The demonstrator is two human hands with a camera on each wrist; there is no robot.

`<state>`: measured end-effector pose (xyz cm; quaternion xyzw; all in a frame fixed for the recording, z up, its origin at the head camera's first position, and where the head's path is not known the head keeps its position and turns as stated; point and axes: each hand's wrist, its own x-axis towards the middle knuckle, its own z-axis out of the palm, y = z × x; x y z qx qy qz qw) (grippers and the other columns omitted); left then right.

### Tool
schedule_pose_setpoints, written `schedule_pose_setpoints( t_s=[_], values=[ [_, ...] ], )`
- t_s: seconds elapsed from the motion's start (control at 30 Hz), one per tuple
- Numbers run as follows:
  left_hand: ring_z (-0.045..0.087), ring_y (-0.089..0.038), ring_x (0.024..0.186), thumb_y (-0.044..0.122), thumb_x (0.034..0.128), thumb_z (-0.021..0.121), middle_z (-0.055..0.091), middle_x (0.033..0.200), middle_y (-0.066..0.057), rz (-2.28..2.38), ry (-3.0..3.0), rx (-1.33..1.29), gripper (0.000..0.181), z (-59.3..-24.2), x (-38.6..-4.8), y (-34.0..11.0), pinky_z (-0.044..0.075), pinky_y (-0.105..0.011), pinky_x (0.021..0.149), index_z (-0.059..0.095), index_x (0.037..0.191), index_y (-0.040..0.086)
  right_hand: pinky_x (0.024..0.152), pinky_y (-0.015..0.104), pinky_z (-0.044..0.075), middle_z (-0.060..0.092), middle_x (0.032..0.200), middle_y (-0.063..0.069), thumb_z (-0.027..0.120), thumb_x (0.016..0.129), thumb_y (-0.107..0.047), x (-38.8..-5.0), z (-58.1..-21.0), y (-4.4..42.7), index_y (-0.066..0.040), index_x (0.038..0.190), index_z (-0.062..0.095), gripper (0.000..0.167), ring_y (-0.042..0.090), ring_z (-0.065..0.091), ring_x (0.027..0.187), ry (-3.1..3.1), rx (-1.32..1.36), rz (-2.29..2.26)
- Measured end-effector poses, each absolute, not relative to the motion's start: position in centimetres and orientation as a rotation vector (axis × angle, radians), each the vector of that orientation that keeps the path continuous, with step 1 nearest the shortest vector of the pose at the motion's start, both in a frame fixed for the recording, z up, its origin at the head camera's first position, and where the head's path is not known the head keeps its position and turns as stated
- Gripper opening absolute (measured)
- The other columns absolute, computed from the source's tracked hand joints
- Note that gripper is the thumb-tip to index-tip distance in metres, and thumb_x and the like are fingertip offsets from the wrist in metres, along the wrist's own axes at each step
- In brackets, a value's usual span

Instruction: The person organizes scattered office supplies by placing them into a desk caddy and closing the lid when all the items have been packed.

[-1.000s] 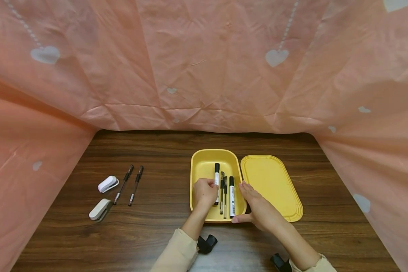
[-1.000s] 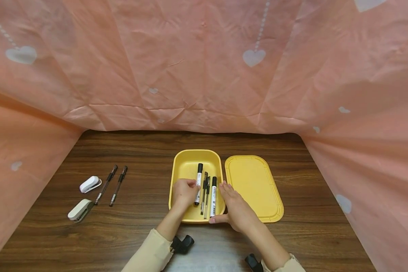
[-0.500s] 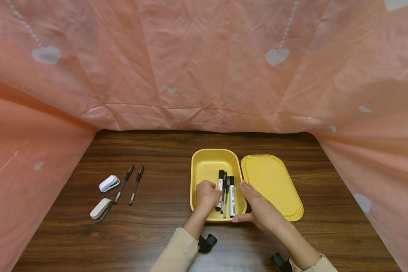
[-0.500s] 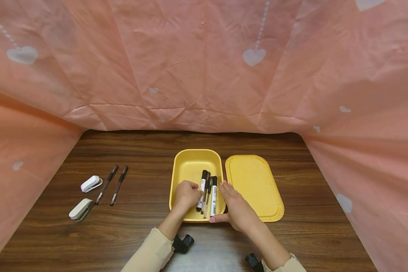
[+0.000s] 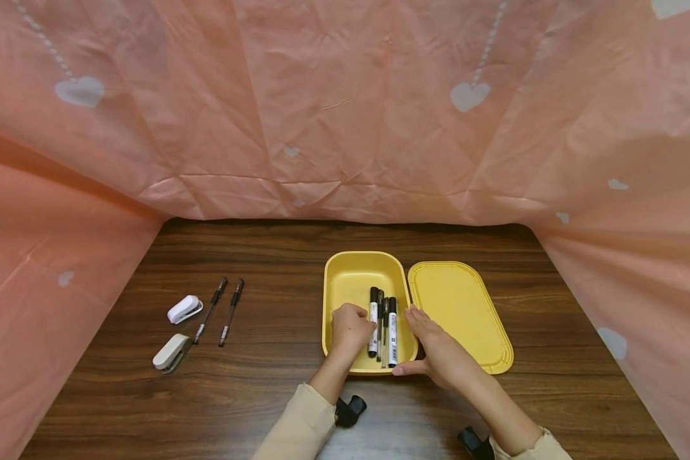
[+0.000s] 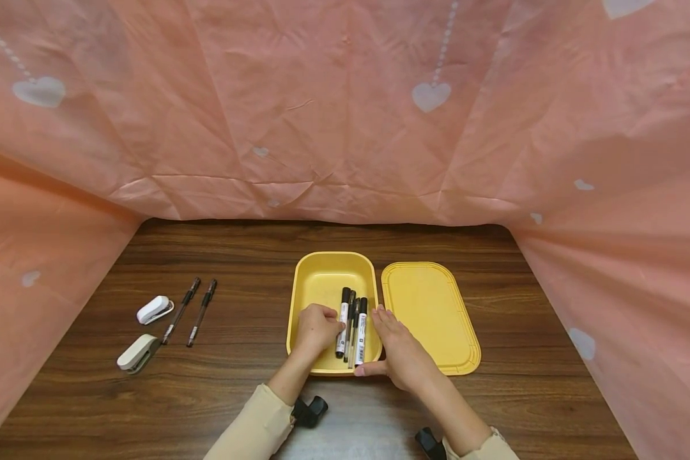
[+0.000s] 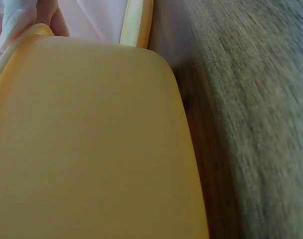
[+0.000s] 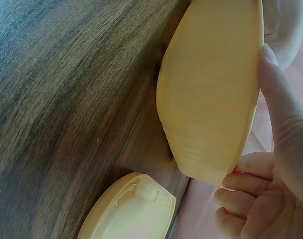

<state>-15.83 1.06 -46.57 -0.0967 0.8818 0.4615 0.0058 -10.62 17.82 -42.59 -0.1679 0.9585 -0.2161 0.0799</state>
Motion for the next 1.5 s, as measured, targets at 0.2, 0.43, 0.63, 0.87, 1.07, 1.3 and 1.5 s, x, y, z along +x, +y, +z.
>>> schedule_pose_setpoints(
  t_s=[0.2, 0.43, 0.63, 0.87, 1.07, 1.3, 1.5],
  values=[
    [0.047, -0.013, 0.058, 0.002, 0.0694, 0.078, 0.060, 0.062, -0.003, 1.450, 2.749, -0.278, 0.019, -46.6, -15.8, 1.1, 0.036, -0.021, 0.047, 0.065, 0.057, 0.008, 0.114, 0.054, 0.030, 0.028, 0.156, 0.025, 0.080, 0.070, -0.045, -10.6, -42.6, 17.8, 0.006, 0.147, 0.032, 0.104, 0.041, 0.028, 0.144, 2.864, -0.506, -0.657],
    [0.064, -0.018, 0.075, 0.006, 0.0683, 0.081, 0.074, 0.086, -0.011, 1.468, 2.750, -0.294, 0.014, -46.4, -15.7, 1.0, 0.052, -0.027, 0.060, 0.077, 0.082, 0.003, 0.114, 0.054, 0.030, 0.027, 0.156, 0.025, 0.080, 0.070, -0.045, -10.6, -42.5, 17.7, 0.007, 0.147, 0.032, 0.104, 0.041, 0.028, 0.144, 2.867, -0.506, -0.654],
    [0.068, -0.024, 0.081, 0.008, 0.0683, 0.082, 0.075, 0.087, -0.012, 1.489, 2.773, -0.243, 0.024, -46.1, -15.9, 0.7, 0.054, -0.028, 0.064, 0.077, 0.090, 0.001, 0.114, 0.054, 0.030, 0.028, 0.156, 0.025, 0.080, 0.070, -0.046, -10.7, -42.5, 17.7, 0.006, 0.147, 0.032, 0.105, 0.041, 0.028, 0.144, 2.866, -0.502, -0.652],
    [0.066, -0.017, 0.072, 0.009, 0.0737, 0.080, 0.073, 0.082, -0.011, 1.523, 2.720, -0.180, 0.026, -45.5, -16.0, -0.1, 0.052, -0.026, 0.060, 0.075, 0.097, -0.002, 0.114, 0.054, 0.028, 0.026, 0.156, 0.024, 0.079, 0.070, -0.048, -10.7, -42.5, 17.8, 0.006, 0.148, 0.031, 0.106, 0.041, 0.026, 0.144, 2.847, -0.486, -0.656],
    [0.064, -0.018, 0.072, 0.009, 0.0757, 0.079, 0.071, 0.080, -0.010, 1.572, 2.747, -0.126, 0.026, -43.6, -15.9, -0.9, 0.051, -0.026, 0.061, 0.074, 0.099, -0.002, 0.114, 0.054, 0.028, 0.026, 0.156, 0.025, 0.077, 0.070, -0.052, -10.6, -42.3, 17.9, 0.006, 0.147, 0.031, 0.107, 0.042, 0.027, 0.144, 2.852, -0.494, -0.651],
    [0.067, -0.015, 0.072, 0.013, 0.0778, 0.079, 0.072, 0.079, -0.007, 1.679, 2.792, -0.122, 0.026, -40.6, -15.8, -2.2, 0.053, -0.024, 0.061, 0.075, 0.100, 0.001, 0.114, 0.054, 0.028, 0.026, 0.156, 0.025, 0.075, 0.068, -0.055, -10.6, -42.3, 18.0, 0.007, 0.147, 0.032, 0.109, 0.042, 0.027, 0.143, 2.860, -0.504, -0.653],
    [0.069, -0.017, 0.075, 0.016, 0.0802, 0.078, 0.073, 0.083, -0.006, 1.751, 2.815, -0.114, 0.026, -37.7, -15.7, -4.0, 0.055, -0.028, 0.065, 0.075, 0.104, 0.005, 0.114, 0.054, 0.028, 0.025, 0.156, 0.025, 0.075, 0.069, -0.054, -10.6, -42.4, 17.9, 0.007, 0.147, 0.031, 0.109, 0.043, 0.027, 0.144, 2.854, -0.510, -0.657]
  ],
)
